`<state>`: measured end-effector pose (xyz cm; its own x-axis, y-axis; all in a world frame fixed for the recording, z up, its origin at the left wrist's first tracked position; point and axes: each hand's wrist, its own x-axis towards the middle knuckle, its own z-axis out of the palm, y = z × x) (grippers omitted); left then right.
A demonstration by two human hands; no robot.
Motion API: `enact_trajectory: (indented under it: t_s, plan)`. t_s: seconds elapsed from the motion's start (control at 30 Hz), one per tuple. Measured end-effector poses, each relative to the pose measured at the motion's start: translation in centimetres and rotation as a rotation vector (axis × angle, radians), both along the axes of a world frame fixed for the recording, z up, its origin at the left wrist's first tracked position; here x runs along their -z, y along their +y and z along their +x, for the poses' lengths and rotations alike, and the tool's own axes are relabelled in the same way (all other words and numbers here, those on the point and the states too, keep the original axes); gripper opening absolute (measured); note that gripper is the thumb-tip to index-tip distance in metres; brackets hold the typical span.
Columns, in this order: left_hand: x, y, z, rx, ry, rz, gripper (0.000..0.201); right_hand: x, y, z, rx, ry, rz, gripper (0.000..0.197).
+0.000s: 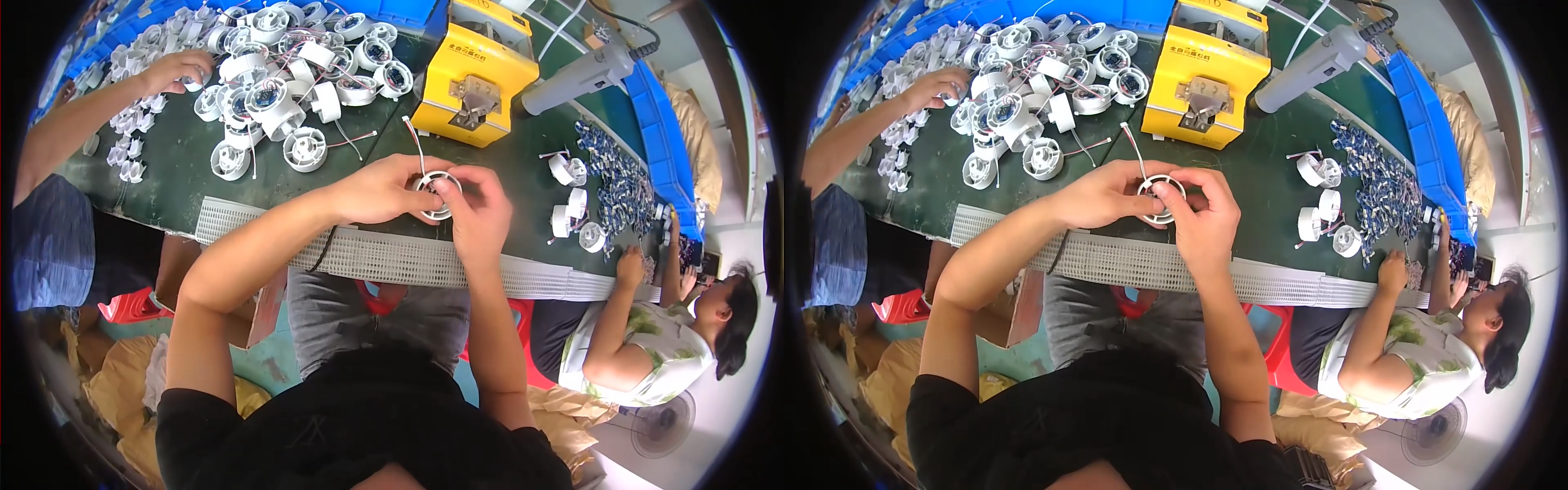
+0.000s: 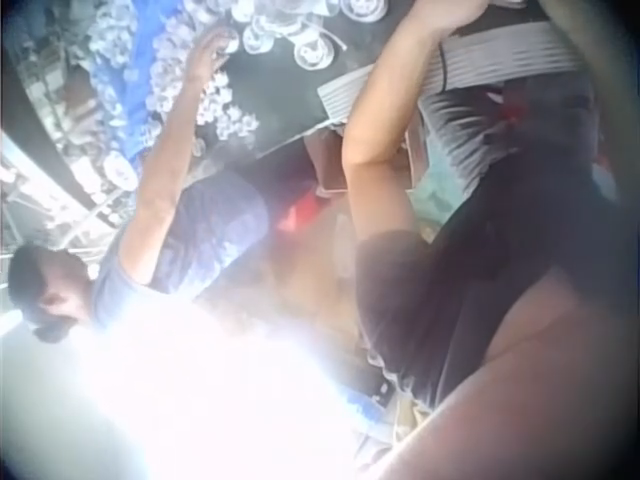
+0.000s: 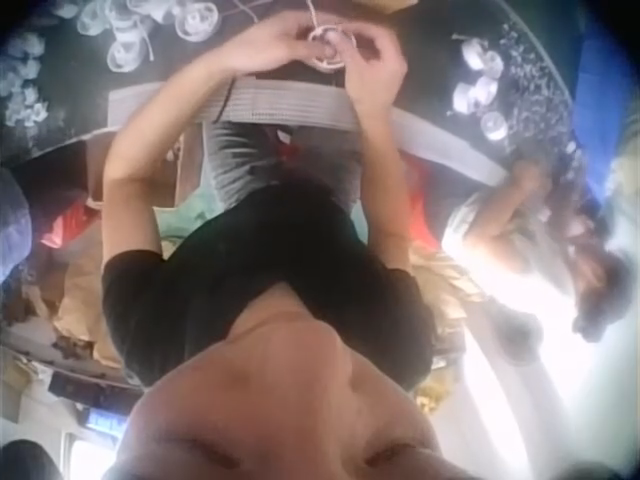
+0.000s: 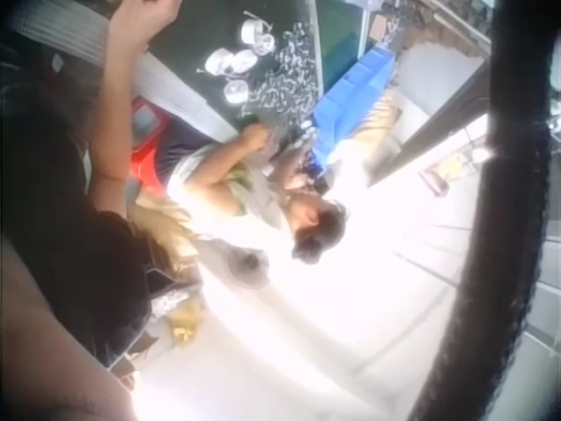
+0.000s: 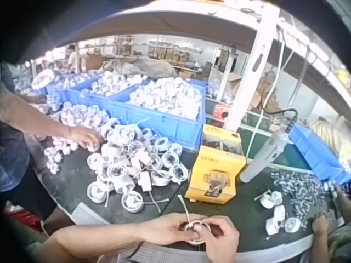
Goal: The person assembles white circular electronic components by routing wires into plastic housings and securing them with an electric screwdriver.
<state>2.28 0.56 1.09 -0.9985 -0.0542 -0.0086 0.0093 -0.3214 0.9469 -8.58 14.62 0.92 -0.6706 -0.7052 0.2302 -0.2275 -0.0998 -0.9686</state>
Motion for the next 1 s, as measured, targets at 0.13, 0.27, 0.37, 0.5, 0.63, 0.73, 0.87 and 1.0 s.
enact_trajectory:
  t_s: [0.13,0.27,0.37,0.5,0.63,0.73,0.87,1.0]
  plan:
    - [-0.8,-0.3,-0.3,0.011,-0.097,0.063,0.041,0.3,-0.2,-0.1,0.052,0.085,-0.010,0.016]
    - [-0.6,0.0,-0.5,-0.021,-0.085,0.159,0.036,-1.7,-1.3,-3.6,0.500,0.339,-0.238,0.042]
    - [-0.1,0.1,-0.8,-0.019,-0.117,0.143,0.037,-5.0,-3.7,-8.1,0.481,0.438,-0.074,0.071]
    - [0.6,-0.1,-0.3,-0.042,-0.112,0.133,0.037,-6.4,-5.0,-11.3,0.535,0.594,-0.030,0.056]
    - [0.1,0.3,-0.8,-0.068,-0.195,0.172,0.038,-7.8,-7.1,-11.2,0.324,0.427,-0.105,0.046]
    - [0.3,0.3,-0.7,-0.143,-0.229,0.259,0.036,-6.6,-7.7,-11.3,0.400,0.371,-0.334,0.052]
    - [0.0,-0.1,-0.4,-0.129,-0.274,0.288,0.037,-10.2,-8.6,-7.6,0.205,0.240,-0.547,0.054]
    - [0.4,0.1,-0.9,-0.159,-0.294,0.219,0.035,-9.7,-10.5,-6.5,0.153,0.193,-0.542,0.046]
